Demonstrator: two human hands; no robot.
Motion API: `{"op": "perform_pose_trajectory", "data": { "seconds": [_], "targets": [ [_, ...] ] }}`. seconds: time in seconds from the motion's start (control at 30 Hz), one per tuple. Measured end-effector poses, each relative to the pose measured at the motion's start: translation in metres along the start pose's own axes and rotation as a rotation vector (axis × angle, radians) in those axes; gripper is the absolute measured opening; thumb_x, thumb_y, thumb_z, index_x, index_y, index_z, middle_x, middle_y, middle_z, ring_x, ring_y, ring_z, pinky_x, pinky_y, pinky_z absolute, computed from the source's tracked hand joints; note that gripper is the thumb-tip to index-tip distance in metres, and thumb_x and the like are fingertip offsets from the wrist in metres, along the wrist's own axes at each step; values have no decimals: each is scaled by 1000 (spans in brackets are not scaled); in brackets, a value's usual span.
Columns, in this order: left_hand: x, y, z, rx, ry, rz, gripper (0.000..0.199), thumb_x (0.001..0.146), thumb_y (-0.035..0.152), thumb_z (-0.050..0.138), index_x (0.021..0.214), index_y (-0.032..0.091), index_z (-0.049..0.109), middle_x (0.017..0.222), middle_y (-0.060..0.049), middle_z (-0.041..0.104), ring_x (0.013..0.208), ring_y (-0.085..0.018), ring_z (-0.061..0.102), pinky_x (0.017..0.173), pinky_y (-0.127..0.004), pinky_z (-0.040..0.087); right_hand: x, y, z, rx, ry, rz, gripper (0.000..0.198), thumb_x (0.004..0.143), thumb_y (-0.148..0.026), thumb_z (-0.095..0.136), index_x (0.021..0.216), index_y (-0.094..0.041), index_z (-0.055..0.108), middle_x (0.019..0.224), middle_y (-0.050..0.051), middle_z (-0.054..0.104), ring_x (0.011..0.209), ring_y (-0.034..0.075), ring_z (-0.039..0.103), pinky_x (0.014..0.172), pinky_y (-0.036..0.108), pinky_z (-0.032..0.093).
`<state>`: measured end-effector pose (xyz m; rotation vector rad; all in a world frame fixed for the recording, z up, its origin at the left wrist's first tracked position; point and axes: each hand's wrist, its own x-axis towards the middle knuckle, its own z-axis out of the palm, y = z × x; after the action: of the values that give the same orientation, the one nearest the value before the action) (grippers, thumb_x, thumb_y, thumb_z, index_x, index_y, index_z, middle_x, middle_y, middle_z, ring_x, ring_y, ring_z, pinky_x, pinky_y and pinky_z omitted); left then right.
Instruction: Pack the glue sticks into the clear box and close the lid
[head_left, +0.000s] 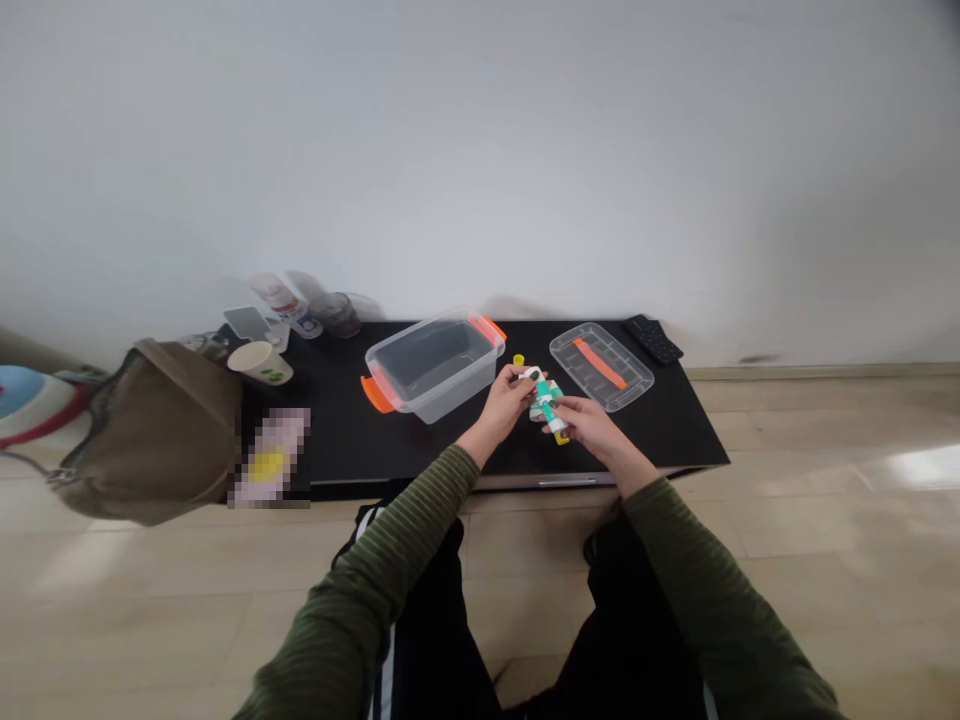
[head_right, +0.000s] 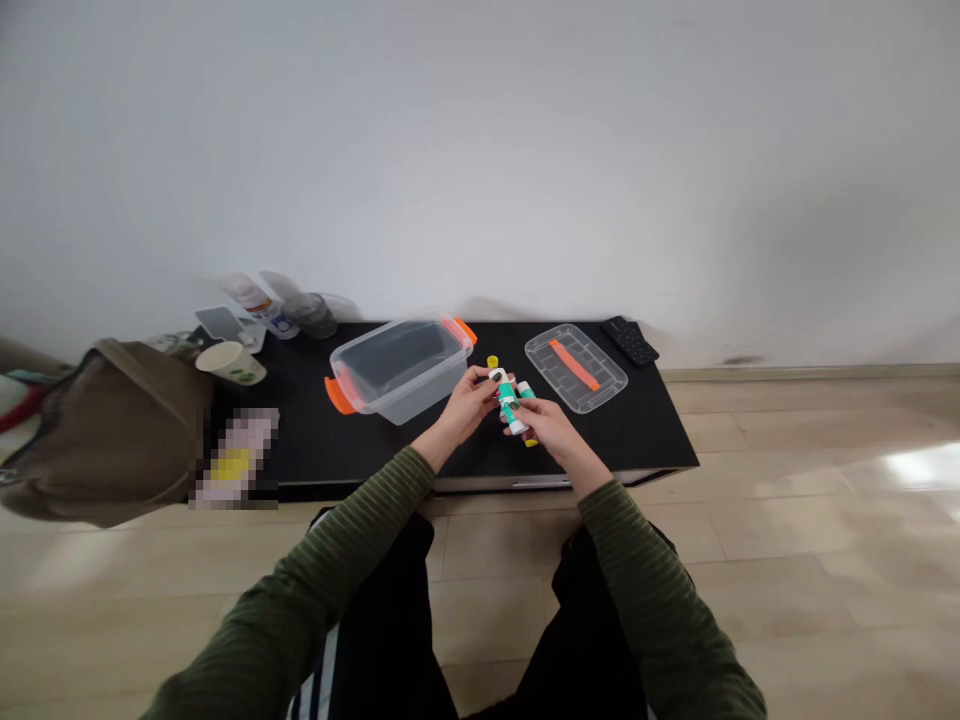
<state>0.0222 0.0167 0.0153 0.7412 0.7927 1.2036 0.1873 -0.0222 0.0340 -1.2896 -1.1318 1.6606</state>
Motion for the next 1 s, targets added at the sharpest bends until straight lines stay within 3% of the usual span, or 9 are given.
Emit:
{"op": "perform_pose_trajectory", "data": {
  "seconds": [0.13, 0.27, 0.43, 0.67, 0.9, 1.0],
  "targets": [
    [17, 1, -6, 303, 86, 17, 24, 91, 38, 66, 105, 19, 67, 109, -9, 73, 100, -20, 71, 92, -35, 54, 4, -8, -15, -381, 178, -81, 30, 93, -38, 60, 111, -17, 73, 99, 9, 78, 88, 20, 72, 67, 26, 51],
    [24, 6, -16, 856, 161, 197, 27, 95, 20, 52, 115, 19, 71, 119, -9, 72, 112, -23, 65, 103, -39, 49, 7, -13, -31, -977, 416, -83, 33, 94, -30, 58, 123, -20, 69, 118, 11, 74, 113, 26, 66, 87, 31, 49],
    [18, 3, -18, 1348, 75, 237, 35, 85, 6, 51, 111, 14, 73, 118, -16, 68, 113, -28, 62, 106, -41, 43, 13, -8, -39, -1290, 447, 26, 36, 97, -32, 51, 127, -19, 66, 119, 15, 71, 122, 29, 59, 85, 33, 49],
    [15, -12, -25, 1489, -104, 215, 44, 78, 0, 51, 111, 18, 73, 118, -16, 67, 113, -30, 56, 106, -44, 39, 21, 5, -34, -1417, 443, 79, 33, 94, -28, 52, 122, -16, 66, 114, 19, 72, 113, 31, 62, 81, 36, 50],
    [12, -12, -34, 1542, -51, 121, 34, 81, 4, 53, 107, 18, 69, 107, -15, 67, 105, -28, 60, 97, -39, 43, 25, 12, -31, -1484, 512, 79, 29, 93, -21, 53, 116, -12, 67, 120, 21, 67, 114, 31, 59, 82, 35, 51],
    [9, -7, -34, 1582, -45, 94, 30, 82, 4, 54, 106, 18, 68, 106, -15, 67, 104, -28, 62, 94, -38, 44, 24, 9, -28, -1498, 517, -13, 28, 95, -23, 52, 116, -13, 67, 123, 20, 64, 119, 30, 54, 81, 33, 51]
  ]
}}
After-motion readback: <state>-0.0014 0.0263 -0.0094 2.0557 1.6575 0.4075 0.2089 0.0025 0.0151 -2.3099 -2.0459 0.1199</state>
